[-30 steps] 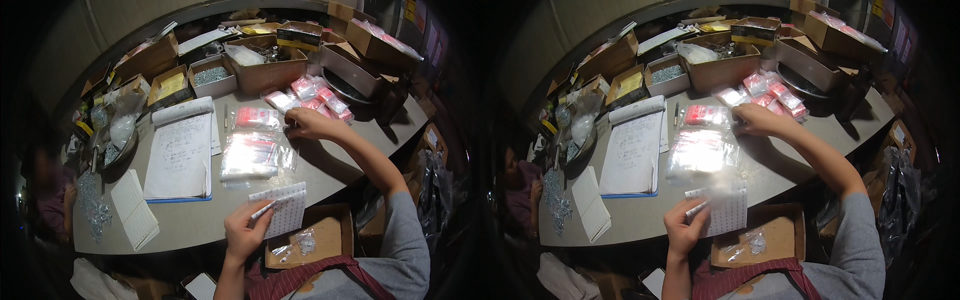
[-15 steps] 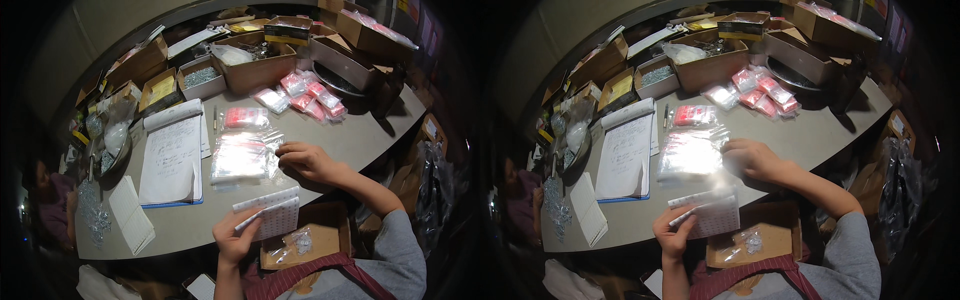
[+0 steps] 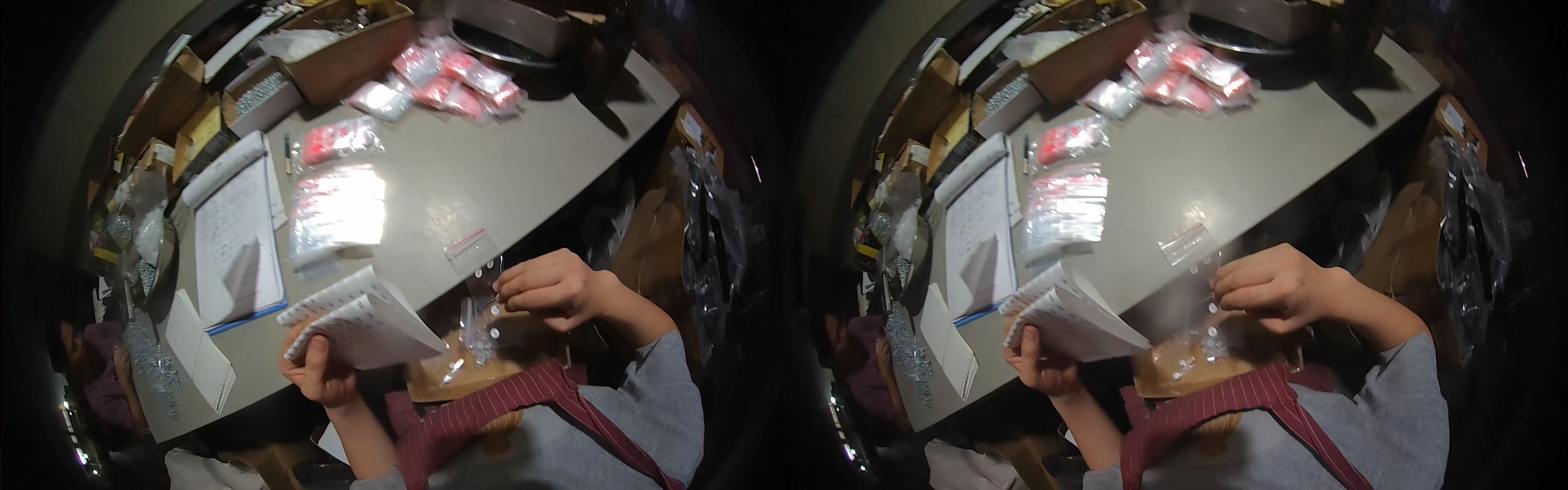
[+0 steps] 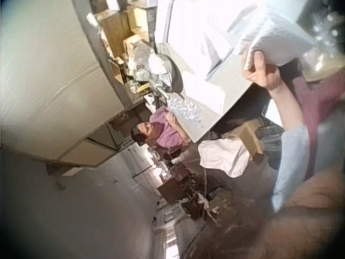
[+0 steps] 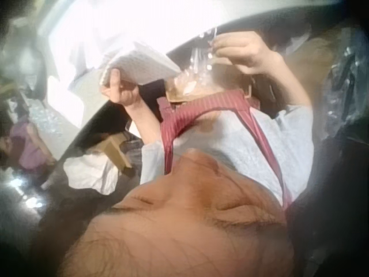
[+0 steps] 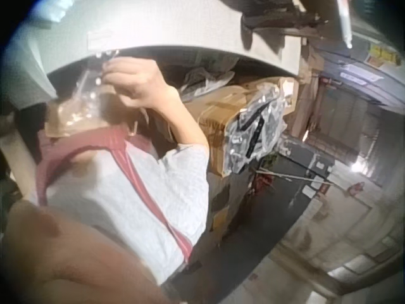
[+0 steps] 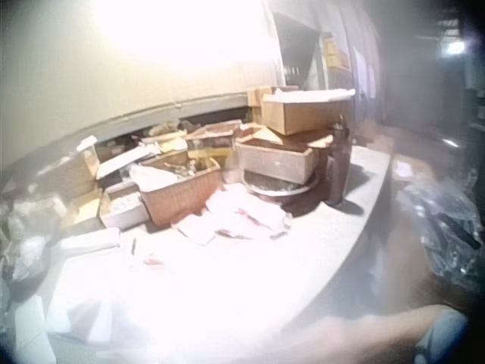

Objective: The person picks small white beads from a sheet and places them into clear plastic bags on a cluttered work table. The person repeatedly transfers beads into bags and sets them aside.

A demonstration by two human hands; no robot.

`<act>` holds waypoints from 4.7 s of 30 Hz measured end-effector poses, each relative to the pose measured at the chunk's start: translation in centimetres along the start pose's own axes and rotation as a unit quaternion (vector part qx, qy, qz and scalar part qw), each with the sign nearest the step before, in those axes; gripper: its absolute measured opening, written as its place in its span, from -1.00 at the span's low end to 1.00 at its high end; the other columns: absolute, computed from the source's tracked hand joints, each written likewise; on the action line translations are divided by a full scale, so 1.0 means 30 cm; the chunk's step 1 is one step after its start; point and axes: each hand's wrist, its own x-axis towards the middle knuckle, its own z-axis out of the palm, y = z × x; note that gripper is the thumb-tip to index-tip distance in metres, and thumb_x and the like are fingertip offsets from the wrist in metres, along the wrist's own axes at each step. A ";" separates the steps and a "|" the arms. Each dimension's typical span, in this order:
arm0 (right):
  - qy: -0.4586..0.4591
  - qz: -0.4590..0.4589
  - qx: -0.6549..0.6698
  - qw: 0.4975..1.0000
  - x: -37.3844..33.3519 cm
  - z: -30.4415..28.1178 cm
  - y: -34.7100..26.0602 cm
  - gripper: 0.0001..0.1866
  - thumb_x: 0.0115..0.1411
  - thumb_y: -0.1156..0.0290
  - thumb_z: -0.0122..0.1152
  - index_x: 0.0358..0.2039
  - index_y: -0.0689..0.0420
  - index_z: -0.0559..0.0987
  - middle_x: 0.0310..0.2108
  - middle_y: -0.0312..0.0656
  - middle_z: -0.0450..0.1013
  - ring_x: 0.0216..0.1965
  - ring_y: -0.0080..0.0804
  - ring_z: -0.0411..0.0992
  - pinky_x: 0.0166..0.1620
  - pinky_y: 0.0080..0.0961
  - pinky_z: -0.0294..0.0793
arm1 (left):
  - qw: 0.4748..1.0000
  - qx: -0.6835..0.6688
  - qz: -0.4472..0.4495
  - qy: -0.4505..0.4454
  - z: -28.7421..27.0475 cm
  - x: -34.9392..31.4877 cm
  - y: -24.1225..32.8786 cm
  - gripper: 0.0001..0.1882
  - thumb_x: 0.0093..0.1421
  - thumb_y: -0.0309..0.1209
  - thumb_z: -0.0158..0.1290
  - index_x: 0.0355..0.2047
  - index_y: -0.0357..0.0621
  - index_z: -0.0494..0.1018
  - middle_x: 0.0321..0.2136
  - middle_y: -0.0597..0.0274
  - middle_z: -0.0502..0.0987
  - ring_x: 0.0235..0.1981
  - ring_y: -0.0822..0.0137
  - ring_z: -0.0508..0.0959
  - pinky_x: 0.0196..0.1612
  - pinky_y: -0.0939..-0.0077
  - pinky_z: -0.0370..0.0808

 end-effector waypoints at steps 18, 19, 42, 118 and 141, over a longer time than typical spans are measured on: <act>0.159 0.389 -0.048 0.906 -0.232 0.149 -0.011 -0.54 0.15 0.32 0.22 0.01 0.34 0.54 -0.28 0.20 0.54 -0.26 0.14 0.56 -0.20 -0.19 0.56 | 0.990 0.135 -0.051 -0.009 0.005 0.014 0.002 -0.72 0.16 -0.47 0.16 -0.17 -0.44 0.58 -0.26 0.07 0.64 -0.22 0.29 0.61 -0.05 0.46 0.50; 0.169 0.387 -0.049 0.905 -0.230 0.143 -0.006 -0.56 0.14 0.34 0.22 -0.01 0.33 0.55 -0.31 0.19 0.53 -0.30 0.12 0.55 -0.24 -0.19 0.55 | 0.987 0.145 -0.062 -0.026 -0.005 0.010 0.008 -0.71 0.12 -0.46 0.18 -0.18 -0.44 0.59 -0.28 0.08 0.64 -0.23 0.28 0.60 -0.05 0.46 0.49; 0.217 0.387 0.002 0.896 -0.069 0.242 -0.004 -0.77 0.16 0.40 0.38 -0.22 0.24 0.59 -0.40 -0.06 0.60 -0.49 -0.35 0.58 -0.46 -0.52 0.50 | 0.989 0.138 0.007 0.052 0.046 -0.010 0.011 -0.73 0.07 -0.48 0.16 -0.26 -0.46 0.61 -0.33 0.03 0.65 -0.28 0.28 0.60 -0.05 0.44 0.49; 0.189 0.038 -0.271 0.943 0.492 -0.121 0.426 -0.49 0.27 0.08 0.32 -0.67 0.17 0.44 -0.65 -0.09 0.36 -0.60 -0.19 0.35 -0.42 -0.32 0.38 | 0.910 0.393 0.047 -0.123 0.107 0.024 0.019 -0.72 0.00 -0.69 0.24 -0.23 -0.26 0.71 -0.36 0.00 0.71 -0.38 0.23 0.68 -0.24 0.47 0.57; 0.121 0.213 -0.114 0.963 0.436 -0.138 0.542 -0.62 0.34 0.12 0.17 -0.45 0.19 0.60 -0.63 -0.04 0.43 -0.52 -0.20 0.48 -0.34 -0.27 0.42 | 0.932 0.325 -0.091 -0.133 0.120 0.045 0.026 -0.76 0.12 -0.66 0.21 -0.18 -0.30 0.68 -0.28 -0.01 0.70 -0.27 0.26 0.68 -0.17 0.49 0.56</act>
